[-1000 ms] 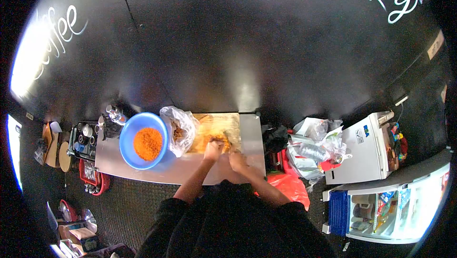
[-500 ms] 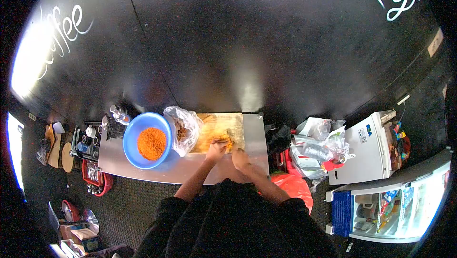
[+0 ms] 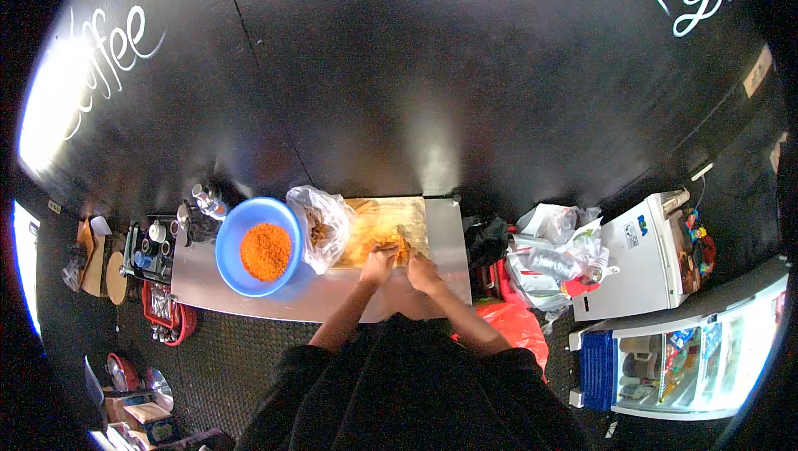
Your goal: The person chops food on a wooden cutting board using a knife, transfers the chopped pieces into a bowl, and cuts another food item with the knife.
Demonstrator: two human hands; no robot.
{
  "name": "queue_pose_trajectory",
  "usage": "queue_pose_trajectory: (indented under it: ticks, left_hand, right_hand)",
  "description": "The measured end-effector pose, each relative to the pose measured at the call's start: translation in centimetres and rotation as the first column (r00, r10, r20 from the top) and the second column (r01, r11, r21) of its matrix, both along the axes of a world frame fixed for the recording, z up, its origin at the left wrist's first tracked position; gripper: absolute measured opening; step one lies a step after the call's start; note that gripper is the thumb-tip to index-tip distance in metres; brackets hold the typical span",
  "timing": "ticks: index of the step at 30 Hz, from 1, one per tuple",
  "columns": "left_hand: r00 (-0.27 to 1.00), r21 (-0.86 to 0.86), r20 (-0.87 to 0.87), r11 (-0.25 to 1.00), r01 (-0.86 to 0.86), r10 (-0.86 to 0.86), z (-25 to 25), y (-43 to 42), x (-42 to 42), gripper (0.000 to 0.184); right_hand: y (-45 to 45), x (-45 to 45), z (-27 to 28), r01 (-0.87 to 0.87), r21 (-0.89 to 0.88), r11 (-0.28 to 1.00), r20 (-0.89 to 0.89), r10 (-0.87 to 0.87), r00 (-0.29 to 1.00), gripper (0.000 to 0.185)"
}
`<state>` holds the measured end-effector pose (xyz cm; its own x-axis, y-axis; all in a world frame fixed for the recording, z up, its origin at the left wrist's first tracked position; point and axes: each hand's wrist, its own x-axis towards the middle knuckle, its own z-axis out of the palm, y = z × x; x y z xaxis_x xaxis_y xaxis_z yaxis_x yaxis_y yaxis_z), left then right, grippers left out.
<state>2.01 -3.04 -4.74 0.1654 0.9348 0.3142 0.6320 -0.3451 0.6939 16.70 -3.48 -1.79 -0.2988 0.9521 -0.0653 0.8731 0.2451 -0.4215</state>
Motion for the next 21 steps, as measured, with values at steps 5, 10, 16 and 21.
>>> queue_pose_trajectory:
  ticks: [5,10,16,21]
  left_hand:
    - [1.0,-0.044,0.019,0.999,-0.009,0.009,0.0,0.1,0.1,0.024]
    - [1.0,-0.006,-0.007,1.0,-0.022,0.022,-0.5,0.1,0.2,0.024]
    - [0.995,-0.172,0.055,0.982,-0.073,0.083,1.4,-0.2,0.6,0.026]
    - [0.983,-0.031,0.138,0.993,-0.118,0.121,0.0,0.1,0.6,0.033]
  right_hand:
    - [-1.8,-0.7,-1.5,0.088,-0.099,0.991,0.095,-0.079,0.992,0.027]
    - [0.5,0.5,0.6,-0.008,-0.032,0.999,-0.058,0.006,0.998,0.027]
    - [-1.4,-0.9,0.7,0.073,-0.114,0.991,0.056,-0.067,0.996,0.031]
    - [0.7,-0.5,0.1,0.028,-0.117,0.993,0.014,-0.026,1.0,0.029]
